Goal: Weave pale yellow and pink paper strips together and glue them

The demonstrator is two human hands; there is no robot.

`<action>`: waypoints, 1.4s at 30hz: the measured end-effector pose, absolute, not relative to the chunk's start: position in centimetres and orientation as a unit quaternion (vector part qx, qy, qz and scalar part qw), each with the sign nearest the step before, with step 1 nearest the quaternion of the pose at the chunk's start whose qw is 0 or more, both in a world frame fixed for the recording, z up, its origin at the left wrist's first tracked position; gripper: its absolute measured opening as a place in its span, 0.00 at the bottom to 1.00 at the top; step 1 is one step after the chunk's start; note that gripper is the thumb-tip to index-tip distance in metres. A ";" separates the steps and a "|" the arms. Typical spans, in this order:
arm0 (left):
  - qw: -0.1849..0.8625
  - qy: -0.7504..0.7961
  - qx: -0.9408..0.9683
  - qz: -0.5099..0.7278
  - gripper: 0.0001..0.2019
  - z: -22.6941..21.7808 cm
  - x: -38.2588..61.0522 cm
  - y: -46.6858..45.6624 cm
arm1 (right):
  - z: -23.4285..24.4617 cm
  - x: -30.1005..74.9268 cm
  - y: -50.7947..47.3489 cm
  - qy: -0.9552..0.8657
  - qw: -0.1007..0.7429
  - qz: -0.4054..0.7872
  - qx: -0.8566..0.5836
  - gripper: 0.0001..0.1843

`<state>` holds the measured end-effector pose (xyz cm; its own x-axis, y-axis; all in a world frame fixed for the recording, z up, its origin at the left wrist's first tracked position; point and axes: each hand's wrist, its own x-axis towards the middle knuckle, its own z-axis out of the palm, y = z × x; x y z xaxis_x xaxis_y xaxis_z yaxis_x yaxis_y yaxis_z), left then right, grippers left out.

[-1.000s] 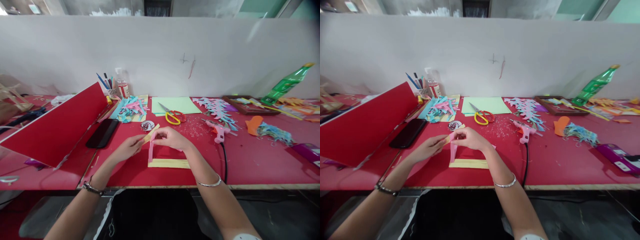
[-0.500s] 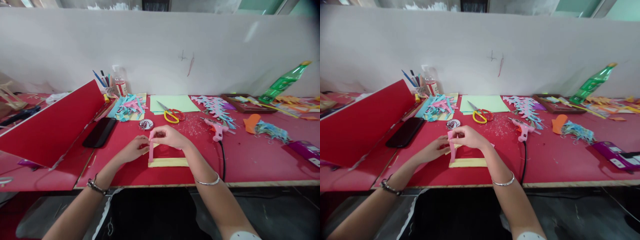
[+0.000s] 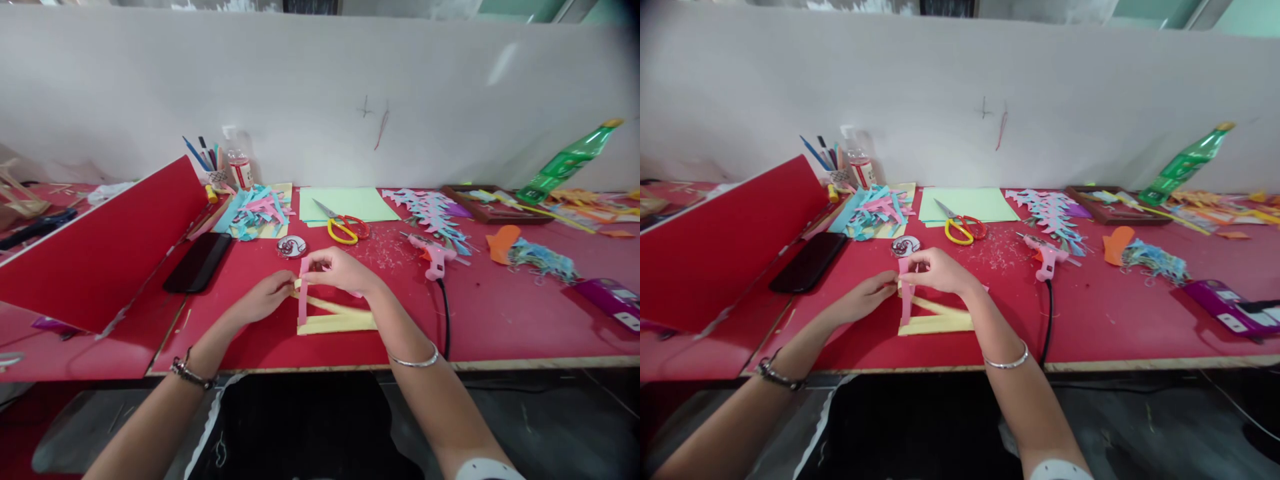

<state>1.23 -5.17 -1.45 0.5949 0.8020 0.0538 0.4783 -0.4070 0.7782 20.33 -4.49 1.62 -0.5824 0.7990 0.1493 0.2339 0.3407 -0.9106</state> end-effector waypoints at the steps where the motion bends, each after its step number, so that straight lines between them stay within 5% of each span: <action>1: 0.375 0.394 0.810 0.218 0.10 -1.4 1.2 -5.2 | 1.6 20.4 -4.5 -0.759 0.309 0.460 -0.343 0.09; 16: 0.410 0.401 0.786 0.232 0.12 -1.0 -0.1 -6.3 | 0.6 20.3 -4.0 -0.710 0.341 0.445 -0.426 0.09; 30: 0.318 0.462 0.776 0.287 0.13 -1.9 -0.2 -6.1 | 0.1 20.3 -3.4 -0.701 0.323 0.389 -0.504 0.13; 37: 0.398 0.464 0.732 0.300 0.16 -2.4 -0.4 -6.0 | -0.7 20.1 -3.1 -0.705 0.314 0.378 -0.512 0.12; 42: 0.322 0.465 0.762 0.315 0.16 -2.2 -0.3 -5.8 | -0.9 20.1 -3.1 -0.710 0.302 0.370 -0.518 0.12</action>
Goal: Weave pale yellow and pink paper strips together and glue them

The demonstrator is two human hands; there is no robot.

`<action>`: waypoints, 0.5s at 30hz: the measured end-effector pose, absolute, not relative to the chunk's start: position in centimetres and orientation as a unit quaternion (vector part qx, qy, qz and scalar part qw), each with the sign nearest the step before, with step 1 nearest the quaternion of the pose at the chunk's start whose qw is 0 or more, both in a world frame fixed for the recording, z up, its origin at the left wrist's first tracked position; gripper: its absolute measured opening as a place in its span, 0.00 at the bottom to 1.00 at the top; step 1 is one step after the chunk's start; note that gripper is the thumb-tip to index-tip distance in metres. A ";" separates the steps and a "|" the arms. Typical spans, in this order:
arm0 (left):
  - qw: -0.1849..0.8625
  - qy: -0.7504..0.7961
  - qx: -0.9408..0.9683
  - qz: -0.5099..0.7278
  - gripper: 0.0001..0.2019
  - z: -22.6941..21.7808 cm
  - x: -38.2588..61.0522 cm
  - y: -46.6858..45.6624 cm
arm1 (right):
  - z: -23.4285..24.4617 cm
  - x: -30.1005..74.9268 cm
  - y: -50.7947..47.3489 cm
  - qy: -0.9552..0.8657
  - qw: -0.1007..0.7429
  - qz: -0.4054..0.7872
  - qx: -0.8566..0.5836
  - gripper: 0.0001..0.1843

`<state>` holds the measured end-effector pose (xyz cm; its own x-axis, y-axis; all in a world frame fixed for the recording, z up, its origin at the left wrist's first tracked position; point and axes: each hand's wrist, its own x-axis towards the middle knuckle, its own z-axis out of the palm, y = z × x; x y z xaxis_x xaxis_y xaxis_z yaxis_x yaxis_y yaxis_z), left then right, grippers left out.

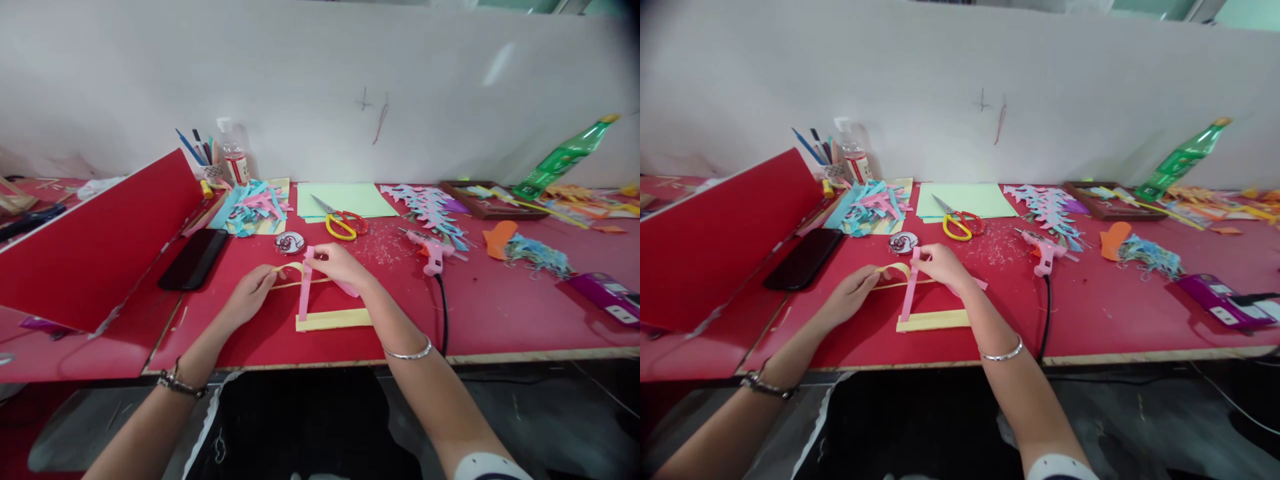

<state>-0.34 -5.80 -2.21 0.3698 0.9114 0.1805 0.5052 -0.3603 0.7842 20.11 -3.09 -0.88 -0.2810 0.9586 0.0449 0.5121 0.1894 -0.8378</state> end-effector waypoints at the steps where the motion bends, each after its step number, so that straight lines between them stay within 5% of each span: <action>1: 0.302 0.471 0.766 0.316 0.16 -2.2 -0.3 -5.7 | -0.9 20.1 -3.1 -0.712 0.299 0.369 -0.516 0.12; 5: 0.259 0.516 0.754 0.314 0.17 -2.3 -0.3 -5.6 | -1.1 20.1 -3.0 -0.726 0.286 0.364 -0.509 0.11; 15: 0.343 0.517 0.701 0.351 0.10 -2.4 -0.4 -5.7 | -1.1 20.4 -2.9 -0.732 0.276 0.367 -0.503 0.09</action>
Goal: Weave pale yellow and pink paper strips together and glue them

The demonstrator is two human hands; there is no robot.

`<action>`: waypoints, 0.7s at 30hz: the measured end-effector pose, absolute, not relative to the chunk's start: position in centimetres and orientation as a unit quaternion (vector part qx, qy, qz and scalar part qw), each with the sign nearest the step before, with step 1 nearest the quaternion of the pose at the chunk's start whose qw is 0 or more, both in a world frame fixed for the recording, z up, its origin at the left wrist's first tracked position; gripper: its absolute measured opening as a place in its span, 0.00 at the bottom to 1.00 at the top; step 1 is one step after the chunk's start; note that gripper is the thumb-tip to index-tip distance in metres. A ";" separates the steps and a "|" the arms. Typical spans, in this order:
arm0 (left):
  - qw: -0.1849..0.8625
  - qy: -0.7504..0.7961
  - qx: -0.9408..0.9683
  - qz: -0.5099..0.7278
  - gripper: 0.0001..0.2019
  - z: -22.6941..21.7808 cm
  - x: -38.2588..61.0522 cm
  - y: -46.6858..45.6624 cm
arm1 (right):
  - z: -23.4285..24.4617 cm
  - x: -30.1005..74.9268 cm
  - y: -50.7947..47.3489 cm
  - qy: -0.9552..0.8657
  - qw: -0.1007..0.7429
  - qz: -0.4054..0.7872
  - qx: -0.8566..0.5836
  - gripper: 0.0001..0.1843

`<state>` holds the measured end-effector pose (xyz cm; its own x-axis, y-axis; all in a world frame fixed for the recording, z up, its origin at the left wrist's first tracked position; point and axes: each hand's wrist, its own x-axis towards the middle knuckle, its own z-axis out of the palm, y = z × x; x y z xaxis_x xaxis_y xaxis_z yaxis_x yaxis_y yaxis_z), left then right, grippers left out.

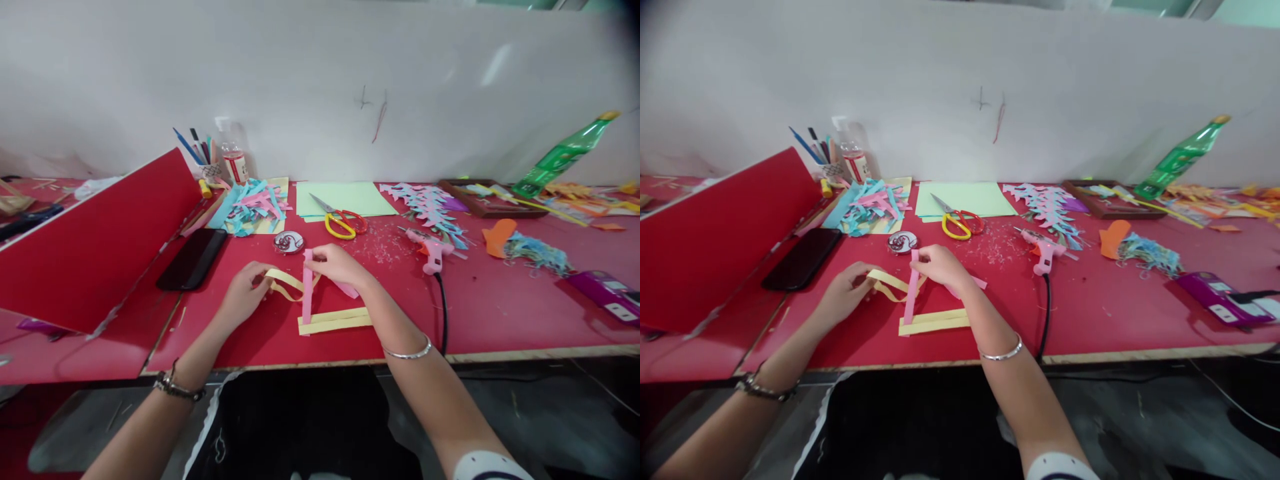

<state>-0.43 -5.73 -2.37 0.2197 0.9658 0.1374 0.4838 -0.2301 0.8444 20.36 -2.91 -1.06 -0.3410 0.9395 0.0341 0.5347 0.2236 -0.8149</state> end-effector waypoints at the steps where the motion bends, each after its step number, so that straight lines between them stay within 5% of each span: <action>1: 0.331 0.515 0.704 0.361 0.10 -2.4 -0.5 -5.7 | -0.8 20.4 -3.0 -0.729 0.271 0.381 -0.500 0.09; 12: 0.497 0.549 0.517 0.429 0.18 -1.6 0.5 -6.6 | -0.1 20.9 -3.2 -0.739 0.260 0.373 -0.497 0.10; 21: 0.508 0.507 0.584 0.381 0.24 -0.9 0.2 -7.6 | 0.5 21.1 -3.3 -0.737 0.274 0.410 -0.462 0.11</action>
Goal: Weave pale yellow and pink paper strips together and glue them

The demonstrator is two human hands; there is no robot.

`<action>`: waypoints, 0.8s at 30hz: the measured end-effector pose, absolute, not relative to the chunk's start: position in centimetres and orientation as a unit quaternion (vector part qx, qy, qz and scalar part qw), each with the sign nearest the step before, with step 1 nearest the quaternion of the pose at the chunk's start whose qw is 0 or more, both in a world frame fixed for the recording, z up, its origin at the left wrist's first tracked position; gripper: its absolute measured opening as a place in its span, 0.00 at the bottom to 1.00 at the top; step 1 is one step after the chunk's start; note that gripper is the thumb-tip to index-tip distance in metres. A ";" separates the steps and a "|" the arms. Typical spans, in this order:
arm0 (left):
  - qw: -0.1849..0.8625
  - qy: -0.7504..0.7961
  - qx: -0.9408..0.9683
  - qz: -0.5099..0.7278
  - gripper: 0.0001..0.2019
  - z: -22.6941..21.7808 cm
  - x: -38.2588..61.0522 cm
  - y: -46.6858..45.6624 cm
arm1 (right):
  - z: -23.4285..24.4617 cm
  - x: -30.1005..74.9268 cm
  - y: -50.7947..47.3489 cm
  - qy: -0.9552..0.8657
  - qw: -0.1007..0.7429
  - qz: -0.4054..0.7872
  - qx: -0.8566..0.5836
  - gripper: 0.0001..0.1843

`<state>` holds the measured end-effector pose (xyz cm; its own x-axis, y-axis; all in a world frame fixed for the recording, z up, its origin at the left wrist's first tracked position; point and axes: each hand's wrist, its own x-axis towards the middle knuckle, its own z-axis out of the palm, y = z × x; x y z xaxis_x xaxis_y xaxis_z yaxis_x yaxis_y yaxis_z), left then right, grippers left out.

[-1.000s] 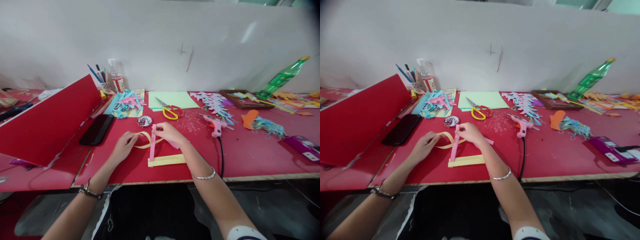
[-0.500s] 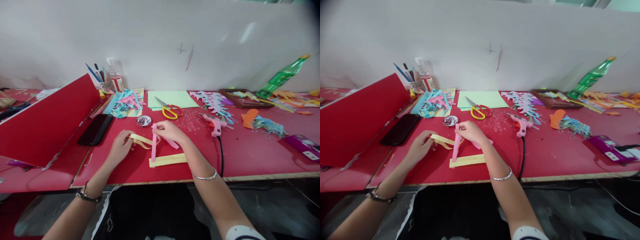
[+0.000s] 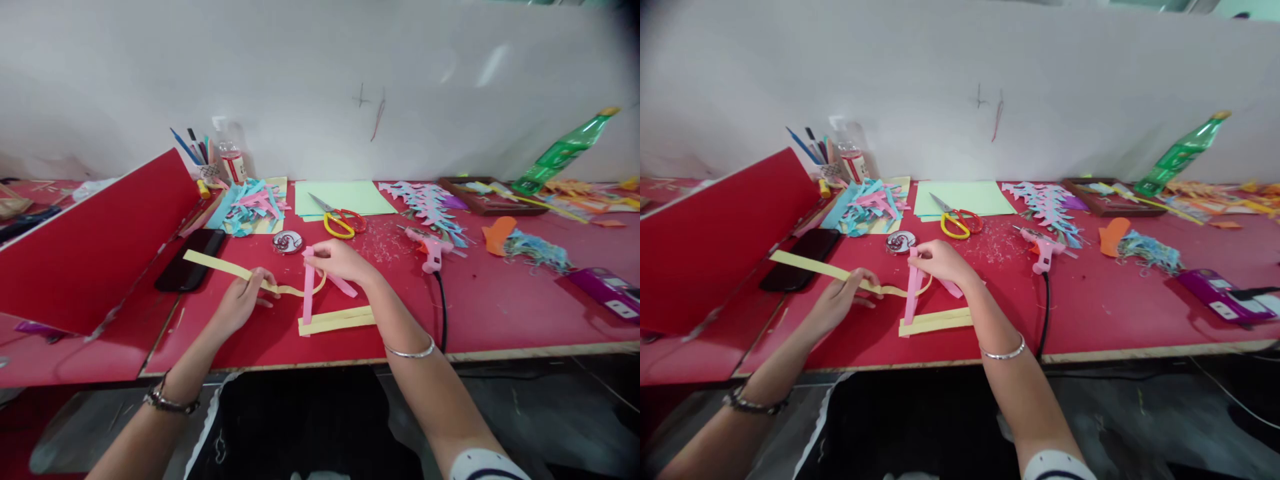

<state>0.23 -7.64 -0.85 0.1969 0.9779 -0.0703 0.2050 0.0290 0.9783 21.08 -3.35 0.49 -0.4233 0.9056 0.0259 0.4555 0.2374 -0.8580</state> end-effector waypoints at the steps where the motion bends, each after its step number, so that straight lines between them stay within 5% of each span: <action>1: 0.509 0.503 0.589 0.375 0.24 -0.8 0.3 -7.8 | 0.5 21.0 -3.4 -0.733 0.280 0.425 -0.452 0.11; 5: 0.493 0.487 0.613 0.379 0.23 -1.2 0.4 -7.9 | 0.6 20.6 -3.4 -0.715 0.313 0.437 -0.446 0.11; 12: 0.440 0.452 0.693 0.349 0.15 -2.1 0.2 -7.6 | 1.0 20.4 -3.5 -0.796 0.324 0.269 -0.435 0.09; 18: 0.357 0.375 0.809 0.277 0.09 -1.7 -0.4 -7.2 | 1.5 20.4 -4.1 -0.797 0.302 0.364 -0.376 0.12; 24: 0.381 0.333 0.829 0.237 0.07 -1.0 -0.2 -7.6 | 0.9 19.9 -3.9 -0.756 0.327 0.421 -0.379 0.14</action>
